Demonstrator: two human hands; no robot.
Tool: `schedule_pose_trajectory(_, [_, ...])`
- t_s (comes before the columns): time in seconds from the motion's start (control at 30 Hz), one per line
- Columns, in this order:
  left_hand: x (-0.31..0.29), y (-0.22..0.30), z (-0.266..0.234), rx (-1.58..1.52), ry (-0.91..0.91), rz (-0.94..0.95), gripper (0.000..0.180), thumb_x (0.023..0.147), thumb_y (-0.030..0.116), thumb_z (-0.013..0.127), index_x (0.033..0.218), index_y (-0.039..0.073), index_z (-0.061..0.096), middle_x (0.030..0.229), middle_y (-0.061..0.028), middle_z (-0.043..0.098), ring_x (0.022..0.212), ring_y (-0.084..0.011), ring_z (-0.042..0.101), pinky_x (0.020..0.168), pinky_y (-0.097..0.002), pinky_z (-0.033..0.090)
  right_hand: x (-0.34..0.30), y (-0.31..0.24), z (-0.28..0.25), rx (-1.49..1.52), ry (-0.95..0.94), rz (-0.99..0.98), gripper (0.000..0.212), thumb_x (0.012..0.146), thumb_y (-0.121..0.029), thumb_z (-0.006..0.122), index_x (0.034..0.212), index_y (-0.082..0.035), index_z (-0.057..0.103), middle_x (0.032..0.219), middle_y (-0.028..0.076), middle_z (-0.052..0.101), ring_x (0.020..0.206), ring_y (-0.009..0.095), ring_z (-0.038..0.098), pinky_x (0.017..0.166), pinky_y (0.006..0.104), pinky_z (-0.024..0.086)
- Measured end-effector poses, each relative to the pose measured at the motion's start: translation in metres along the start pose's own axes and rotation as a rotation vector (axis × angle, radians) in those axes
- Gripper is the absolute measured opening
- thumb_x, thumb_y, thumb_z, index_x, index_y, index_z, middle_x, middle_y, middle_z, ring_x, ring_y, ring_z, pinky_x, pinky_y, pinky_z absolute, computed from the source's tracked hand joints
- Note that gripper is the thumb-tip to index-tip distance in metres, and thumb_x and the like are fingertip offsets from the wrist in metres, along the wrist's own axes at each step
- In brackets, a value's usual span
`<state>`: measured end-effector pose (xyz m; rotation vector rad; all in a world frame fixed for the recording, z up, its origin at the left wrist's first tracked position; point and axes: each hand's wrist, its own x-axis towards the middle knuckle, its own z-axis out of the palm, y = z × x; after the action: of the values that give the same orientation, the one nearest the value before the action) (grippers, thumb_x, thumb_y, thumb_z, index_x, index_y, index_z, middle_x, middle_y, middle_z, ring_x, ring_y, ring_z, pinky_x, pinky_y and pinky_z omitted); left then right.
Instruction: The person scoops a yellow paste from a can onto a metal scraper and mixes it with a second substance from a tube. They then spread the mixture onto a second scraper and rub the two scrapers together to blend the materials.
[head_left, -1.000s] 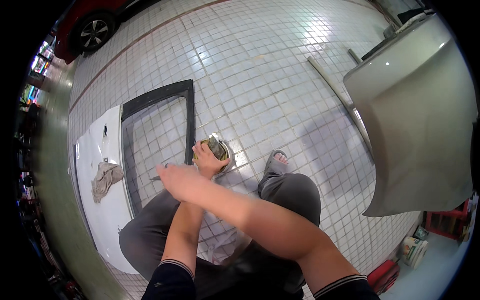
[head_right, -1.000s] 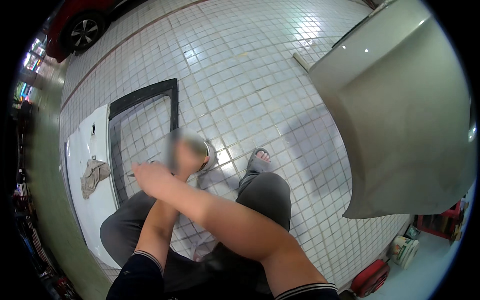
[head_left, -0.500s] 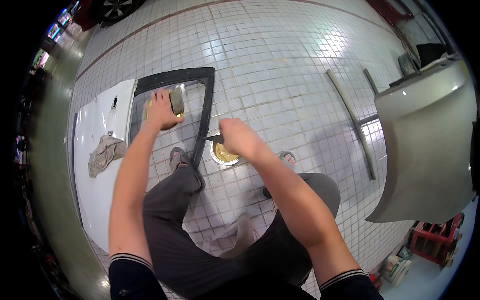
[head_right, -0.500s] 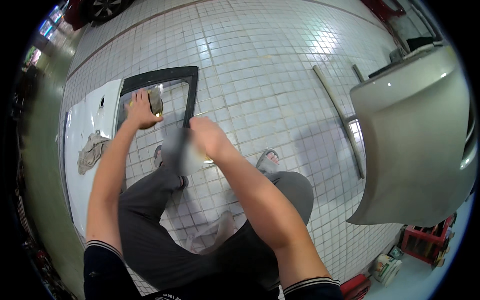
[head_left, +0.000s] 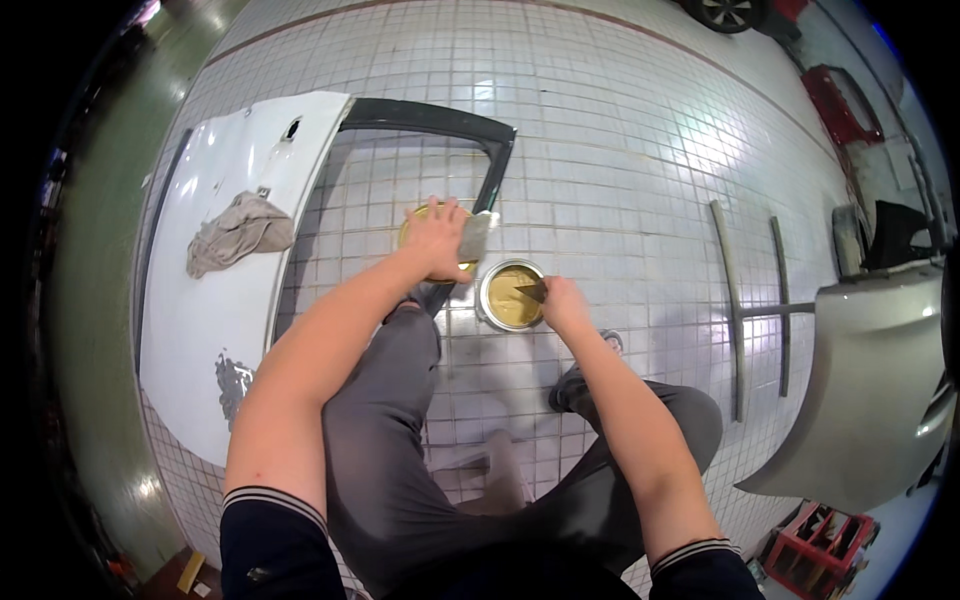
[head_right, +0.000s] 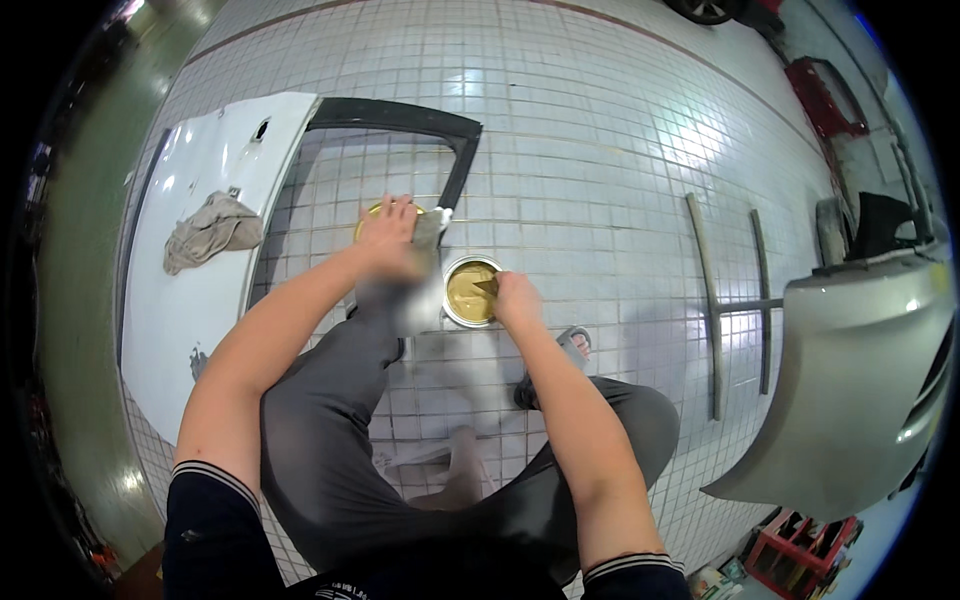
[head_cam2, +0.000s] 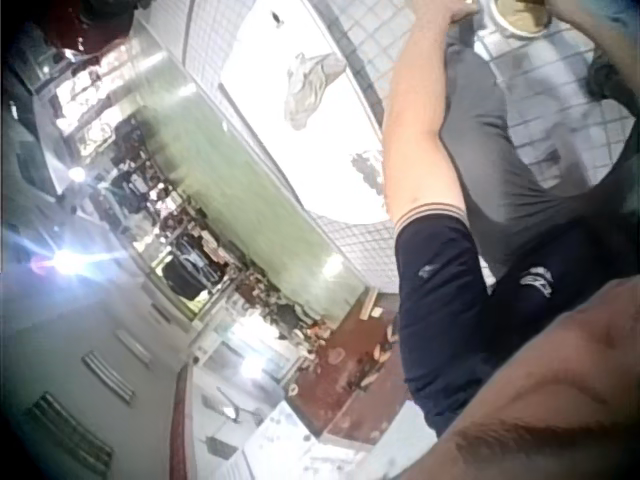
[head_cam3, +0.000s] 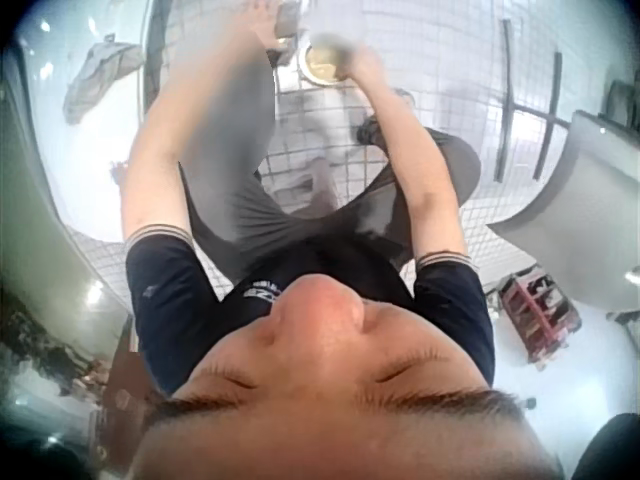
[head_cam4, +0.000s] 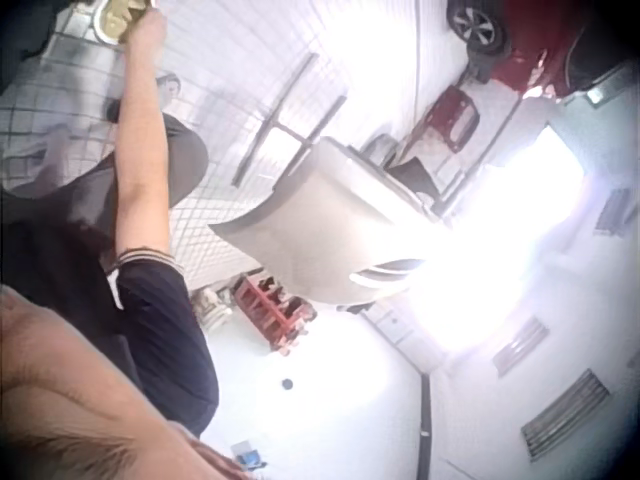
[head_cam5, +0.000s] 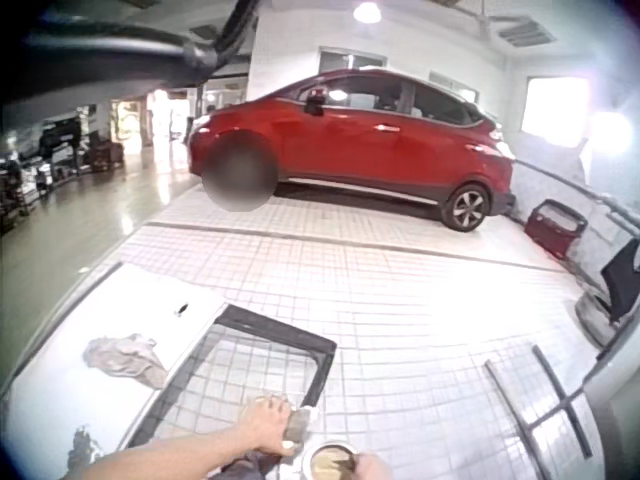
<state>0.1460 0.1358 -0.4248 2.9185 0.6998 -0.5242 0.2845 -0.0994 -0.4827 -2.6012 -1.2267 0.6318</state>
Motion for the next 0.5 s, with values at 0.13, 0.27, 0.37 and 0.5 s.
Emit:
schedule_pose_trajectory(0.13, [-0.003,0.003,-0.004,-0.011,-0.048,0.003,0.114,0.063,0.058,0.083,0.148,0.001,0.033,0.159,-0.018,0.029,0.148,-0.0436,0.023,0.105,-0.0764,0.031,0.003,-0.005,0.023,0.004,0.013,-0.033,0.023,0.087,-0.008,0.06,0.106,-0.008,0.073,0.098,0.022,0.072,0.095,0.04,0.069,0.083,0.0509,0.055])
schedule_pose_trajectory(0.27, [0.004,0.002,0.003,-0.04,-0.042,-0.033,0.113,0.064,0.057,0.083,0.148,0.001,0.033,0.16,-0.0176,0.028,0.148,-0.0437,0.021,0.106,-0.0763,0.03,0.019,-0.003,0.048,-0.047,-0.078,-0.009,0.026,0.093,-0.012,0.053,0.111,-0.01,0.071,0.101,0.021,0.072,0.094,0.04,0.07,0.083,0.0504,0.055])
schedule_pose_trajectory(0.37, [0.007,0.003,0.008,-0.071,-0.024,-0.036,0.112,0.063,0.056,0.085,0.148,0.003,0.034,0.16,-0.0172,0.028,0.149,-0.0439,0.021,0.107,-0.076,0.029,0.033,0.002,0.073,-0.117,-0.111,-0.061,0.025,0.097,-0.015,0.048,0.109,-0.008,0.069,0.105,0.02,0.072,0.096,0.038,0.069,0.084,0.0484,0.056])
schedule_pose_trajectory(0.5, [0.009,0.0,0.018,-0.105,-0.022,-0.044,0.111,0.061,0.054,0.088,0.146,0.005,0.036,0.159,-0.0167,0.029,0.149,-0.0442,0.022,0.108,-0.0759,0.028,0.042,-0.001,0.093,-0.139,-0.079,-0.117,0.025,0.098,-0.013,0.046,0.11,-0.007,0.067,0.111,0.017,0.071,0.098,0.037,0.069,0.084,0.0476,0.056])
